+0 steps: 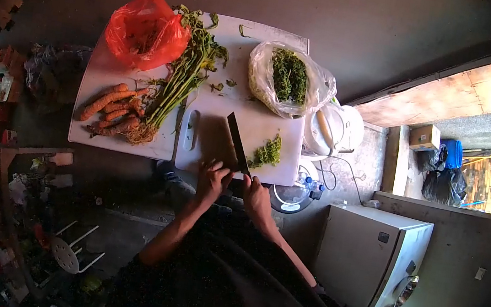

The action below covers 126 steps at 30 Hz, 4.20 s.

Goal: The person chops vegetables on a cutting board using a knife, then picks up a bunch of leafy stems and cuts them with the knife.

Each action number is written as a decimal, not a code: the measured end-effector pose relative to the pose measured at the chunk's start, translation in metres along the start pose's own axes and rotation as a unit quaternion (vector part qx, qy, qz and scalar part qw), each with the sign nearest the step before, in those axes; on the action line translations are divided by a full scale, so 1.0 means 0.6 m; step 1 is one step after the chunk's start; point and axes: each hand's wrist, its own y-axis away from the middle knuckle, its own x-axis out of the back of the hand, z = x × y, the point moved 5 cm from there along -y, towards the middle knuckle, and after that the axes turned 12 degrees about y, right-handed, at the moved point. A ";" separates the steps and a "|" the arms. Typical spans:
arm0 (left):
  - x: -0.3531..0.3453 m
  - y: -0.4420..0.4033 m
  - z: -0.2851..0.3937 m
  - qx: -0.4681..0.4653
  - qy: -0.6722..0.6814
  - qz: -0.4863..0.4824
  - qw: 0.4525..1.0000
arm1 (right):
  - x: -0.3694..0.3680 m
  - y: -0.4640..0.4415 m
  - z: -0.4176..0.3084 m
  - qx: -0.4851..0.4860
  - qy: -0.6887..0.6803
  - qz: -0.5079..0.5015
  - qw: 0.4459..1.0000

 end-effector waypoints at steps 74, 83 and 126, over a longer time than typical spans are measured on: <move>-0.028 0.017 -0.044 0.021 0.041 -0.005 0.999 | 0.006 0.032 0.030 0.002 -0.003 -0.026 1.000; 0.000 0.004 -0.004 -0.044 -0.004 -0.003 0.999 | 0.006 0.010 0.011 -0.018 0.024 -0.026 0.999; 0.007 -0.001 -0.005 0.009 0.064 0.014 0.998 | 0.015 0.004 0.004 0.010 0.003 -0.015 1.000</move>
